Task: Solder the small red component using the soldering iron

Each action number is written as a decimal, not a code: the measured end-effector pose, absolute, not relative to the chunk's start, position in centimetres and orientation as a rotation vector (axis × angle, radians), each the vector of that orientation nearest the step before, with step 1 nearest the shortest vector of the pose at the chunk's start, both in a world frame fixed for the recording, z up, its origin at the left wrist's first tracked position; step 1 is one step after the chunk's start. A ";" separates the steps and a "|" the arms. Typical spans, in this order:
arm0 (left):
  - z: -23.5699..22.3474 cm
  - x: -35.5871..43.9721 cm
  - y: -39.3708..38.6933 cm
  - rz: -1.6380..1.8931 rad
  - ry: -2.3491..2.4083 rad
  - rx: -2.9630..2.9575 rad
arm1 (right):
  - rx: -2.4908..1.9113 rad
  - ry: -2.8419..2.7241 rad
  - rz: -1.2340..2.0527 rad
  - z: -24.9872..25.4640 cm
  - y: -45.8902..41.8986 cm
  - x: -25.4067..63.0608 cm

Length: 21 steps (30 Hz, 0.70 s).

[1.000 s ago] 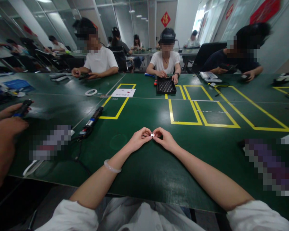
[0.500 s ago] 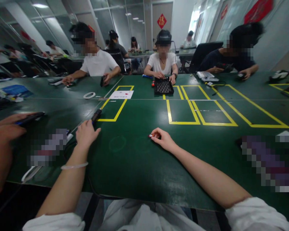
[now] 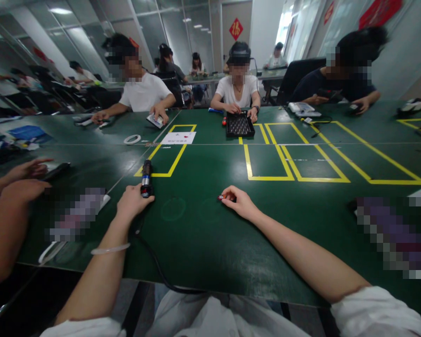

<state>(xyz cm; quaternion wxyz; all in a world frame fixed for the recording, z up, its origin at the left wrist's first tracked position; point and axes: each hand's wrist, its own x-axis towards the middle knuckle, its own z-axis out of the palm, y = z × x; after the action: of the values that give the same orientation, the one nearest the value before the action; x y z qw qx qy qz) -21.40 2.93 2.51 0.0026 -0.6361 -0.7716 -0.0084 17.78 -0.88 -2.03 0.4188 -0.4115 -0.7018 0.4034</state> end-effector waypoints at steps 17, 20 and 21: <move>2.3 0.3 -1.4 -0.220 -1.856 -2.469 | -1.098 -1.710 0.875 -3.1 -0.2 18.0; 2.1 1.6 -1.6 -0.244 -1.806 -2.530 | -1.143 -1.706 0.812 -3.3 -0.1 18.3; 2.1 1.8 -1.7 -0.250 -1.795 -2.539 | -1.151 -1.715 0.798 -3.3 0.0 18.3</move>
<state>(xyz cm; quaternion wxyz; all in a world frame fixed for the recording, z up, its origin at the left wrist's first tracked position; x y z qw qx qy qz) 1.82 -1.67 2.06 0.0110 -0.8139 -0.5753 -0.0802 18.33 0.00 -3.33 0.4472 -0.4650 -0.6927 0.3224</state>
